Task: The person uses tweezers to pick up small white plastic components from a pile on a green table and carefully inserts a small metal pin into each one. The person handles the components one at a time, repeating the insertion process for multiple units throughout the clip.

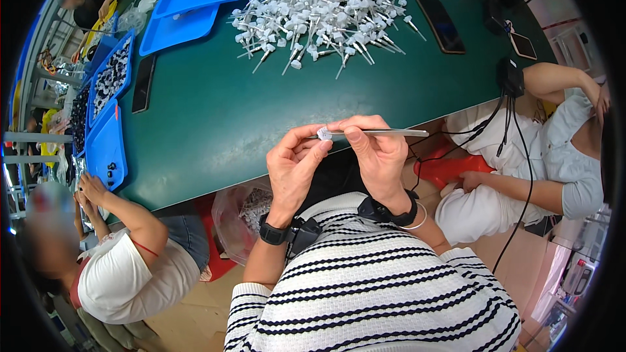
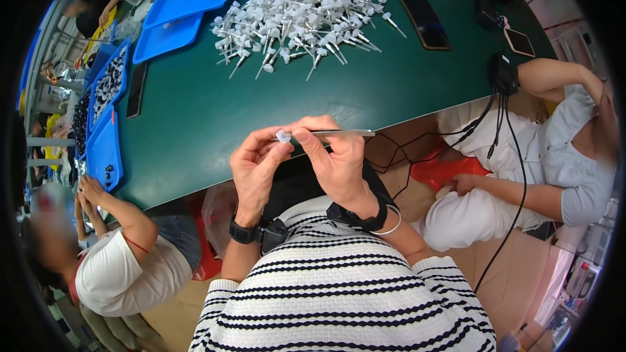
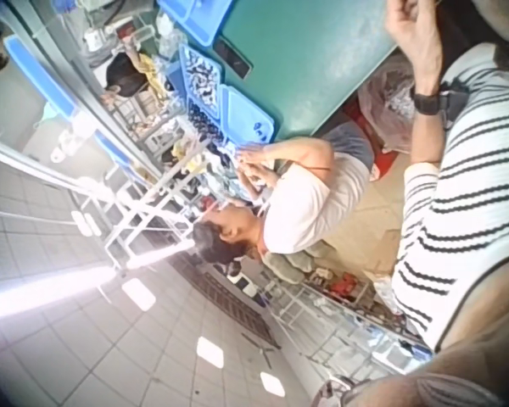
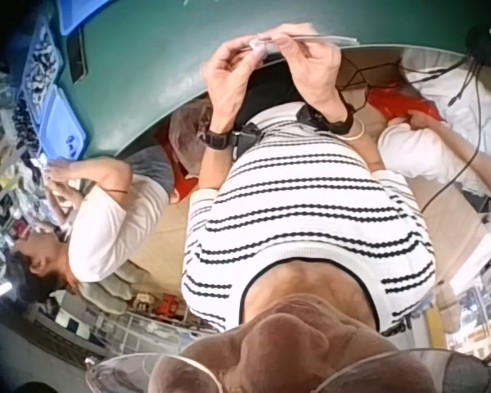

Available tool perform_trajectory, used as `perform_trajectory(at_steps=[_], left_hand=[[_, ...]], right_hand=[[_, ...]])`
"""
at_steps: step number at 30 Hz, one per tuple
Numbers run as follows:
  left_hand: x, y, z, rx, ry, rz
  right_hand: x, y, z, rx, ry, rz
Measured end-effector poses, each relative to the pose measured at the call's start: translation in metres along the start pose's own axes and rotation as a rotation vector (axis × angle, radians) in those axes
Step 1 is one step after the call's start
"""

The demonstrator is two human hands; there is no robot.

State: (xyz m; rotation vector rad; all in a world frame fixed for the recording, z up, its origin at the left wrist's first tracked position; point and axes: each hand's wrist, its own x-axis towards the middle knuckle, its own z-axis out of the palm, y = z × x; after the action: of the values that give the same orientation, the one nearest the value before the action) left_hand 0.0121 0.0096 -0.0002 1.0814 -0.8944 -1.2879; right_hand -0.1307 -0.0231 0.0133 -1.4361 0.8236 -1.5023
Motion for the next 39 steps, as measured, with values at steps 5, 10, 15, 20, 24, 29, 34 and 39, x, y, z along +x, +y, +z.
perform_trajectory(at_steps=[5,10,15,20,24,29,34,39], left_hand=[[-0.0003,0.0013,0.0012,0.020,0.015,0.008],[0.0003,-0.0003,0.0013,0.028,0.012,0.026],[0.0014,-0.0018,0.0023,0.035,0.007,0.028],[0.0023,-0.0023,0.0009,-0.008,-0.014,-0.010],[0.0027,-0.0022,0.0012,-0.031,-0.019,-0.029],[0.0028,-0.0042,0.0039,-0.004,-0.007,0.013],[0.0033,-0.0067,0.0051,-0.039,-0.004,0.020],[0.0024,-0.0058,0.0069,-0.021,0.008,0.032]], right_hand=[[0.0000,0.0031,0.0001,-0.023,0.006,-0.005],[0.0004,0.0041,0.0000,-0.052,0.010,-0.005],[0.0011,0.0050,-0.0020,-0.095,0.008,-0.021],[0.0026,0.0003,-0.0033,-0.134,-0.006,-0.045],[0.0008,0.0033,-0.0044,-0.109,0.008,-0.011],[0.0000,0.0067,-0.0013,0.074,0.080,0.095],[0.0003,0.0076,-0.0024,0.097,0.086,0.124],[-0.0022,0.0066,-0.0056,-0.023,0.053,0.090]])
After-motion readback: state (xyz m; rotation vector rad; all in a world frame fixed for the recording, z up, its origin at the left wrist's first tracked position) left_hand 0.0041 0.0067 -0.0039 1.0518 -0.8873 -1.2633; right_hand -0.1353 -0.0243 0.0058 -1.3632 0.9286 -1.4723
